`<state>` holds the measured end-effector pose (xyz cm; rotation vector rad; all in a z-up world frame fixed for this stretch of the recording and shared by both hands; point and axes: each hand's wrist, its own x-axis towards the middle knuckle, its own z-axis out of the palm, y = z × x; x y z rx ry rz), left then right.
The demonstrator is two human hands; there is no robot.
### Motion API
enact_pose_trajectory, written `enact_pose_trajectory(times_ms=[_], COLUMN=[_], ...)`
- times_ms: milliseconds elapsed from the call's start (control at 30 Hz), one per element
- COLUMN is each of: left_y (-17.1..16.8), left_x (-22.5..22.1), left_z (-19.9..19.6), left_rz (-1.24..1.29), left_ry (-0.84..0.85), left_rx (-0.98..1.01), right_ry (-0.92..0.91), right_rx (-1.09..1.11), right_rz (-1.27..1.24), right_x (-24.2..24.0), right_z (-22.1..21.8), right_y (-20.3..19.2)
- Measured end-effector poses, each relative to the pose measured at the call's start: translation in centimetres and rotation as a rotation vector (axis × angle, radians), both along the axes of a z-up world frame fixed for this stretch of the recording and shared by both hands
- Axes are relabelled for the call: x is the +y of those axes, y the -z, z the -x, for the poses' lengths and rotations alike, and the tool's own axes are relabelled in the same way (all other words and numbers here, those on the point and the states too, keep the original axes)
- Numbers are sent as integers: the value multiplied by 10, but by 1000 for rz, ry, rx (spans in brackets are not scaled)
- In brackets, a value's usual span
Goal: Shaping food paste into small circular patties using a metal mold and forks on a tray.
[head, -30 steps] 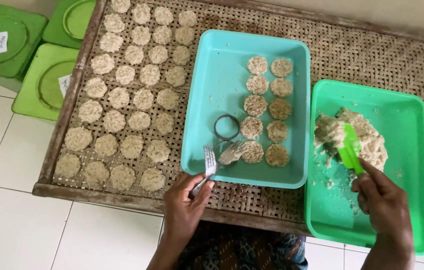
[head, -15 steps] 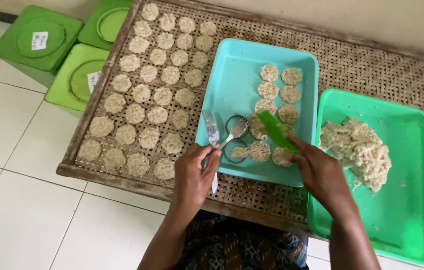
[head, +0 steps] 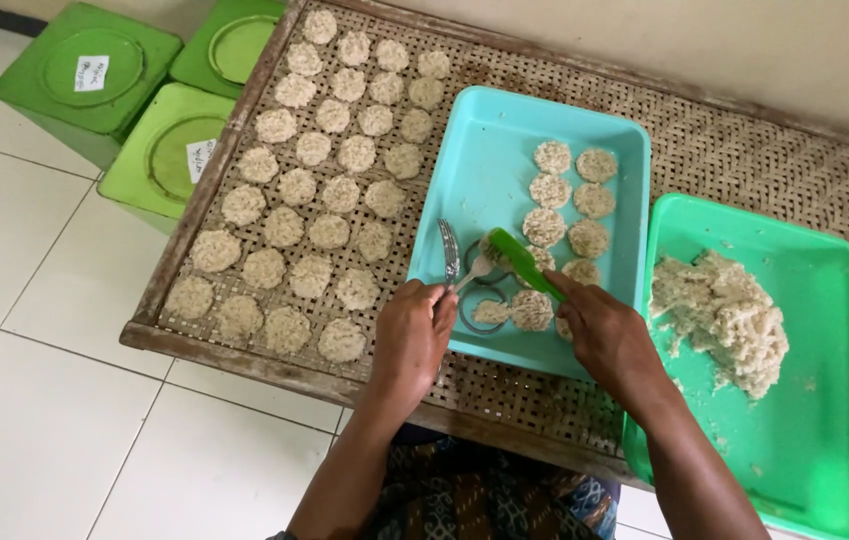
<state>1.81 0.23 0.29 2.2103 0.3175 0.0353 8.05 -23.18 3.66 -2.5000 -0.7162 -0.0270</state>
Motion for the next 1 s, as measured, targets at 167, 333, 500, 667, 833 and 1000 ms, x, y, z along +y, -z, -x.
enact_pose_trajectory(times_ms=[167,333,500,667,833,1000], left_y=[8,15,8,-12,15,15], left_x=[3,6,6,6,9,10], left_z=[-1,-1,1,4,4,14], left_rz=[2,-29,49,40,17,123], left_ry=[20,39,3,-31,-77,-134], left_rx=[-63,-59,26,16,-119,-353], right_ry=[-3,4,0,-25,190,626], right_rx=[20,38,20,41,112,53], right_rz=[-37,-73,-100,-145,-53,44], right_x=[-2,-7,-11,-3,-39,-123], right_z=[-4,-7,-7,-6,0,42], right_y=[5,6,1,-4,-12,-9])
